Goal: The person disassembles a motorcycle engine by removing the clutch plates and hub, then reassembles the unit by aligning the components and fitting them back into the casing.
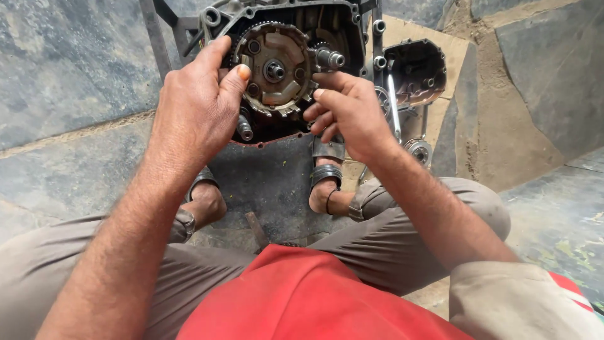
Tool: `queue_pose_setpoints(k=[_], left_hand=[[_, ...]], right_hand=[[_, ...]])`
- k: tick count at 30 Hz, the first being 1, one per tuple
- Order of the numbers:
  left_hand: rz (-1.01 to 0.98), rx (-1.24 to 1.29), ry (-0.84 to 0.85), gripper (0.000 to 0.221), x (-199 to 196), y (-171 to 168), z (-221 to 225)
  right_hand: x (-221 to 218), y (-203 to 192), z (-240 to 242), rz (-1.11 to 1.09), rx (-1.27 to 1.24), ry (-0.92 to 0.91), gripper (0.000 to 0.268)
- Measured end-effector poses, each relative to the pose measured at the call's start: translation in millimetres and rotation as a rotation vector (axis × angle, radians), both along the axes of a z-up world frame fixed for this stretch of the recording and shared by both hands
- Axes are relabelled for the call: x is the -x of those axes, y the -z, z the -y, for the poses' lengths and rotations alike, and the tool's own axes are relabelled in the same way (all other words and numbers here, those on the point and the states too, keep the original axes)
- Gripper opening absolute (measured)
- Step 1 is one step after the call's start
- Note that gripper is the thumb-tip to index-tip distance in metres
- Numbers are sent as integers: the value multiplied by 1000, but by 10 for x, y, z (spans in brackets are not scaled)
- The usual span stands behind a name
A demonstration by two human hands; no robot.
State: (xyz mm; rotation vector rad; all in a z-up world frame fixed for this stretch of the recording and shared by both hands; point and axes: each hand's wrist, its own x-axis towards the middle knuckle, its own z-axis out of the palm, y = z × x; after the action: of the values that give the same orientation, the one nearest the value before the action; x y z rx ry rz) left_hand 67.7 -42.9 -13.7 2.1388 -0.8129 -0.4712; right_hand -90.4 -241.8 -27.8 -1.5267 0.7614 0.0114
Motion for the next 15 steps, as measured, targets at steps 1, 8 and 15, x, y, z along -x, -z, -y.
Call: queue_pose_setpoints(k=[1,8,15], left_hand=[[7,8,-3,49,7,17,3],[34,109,10,38,15,-25,19],[112,124,-13,30,-30,64,76]], right_hand=[[9,21,26,10,-115,44,47],[-9,-73,-11,-22,-281,98,51],[-65,5,-146,10,-33,83,47]])
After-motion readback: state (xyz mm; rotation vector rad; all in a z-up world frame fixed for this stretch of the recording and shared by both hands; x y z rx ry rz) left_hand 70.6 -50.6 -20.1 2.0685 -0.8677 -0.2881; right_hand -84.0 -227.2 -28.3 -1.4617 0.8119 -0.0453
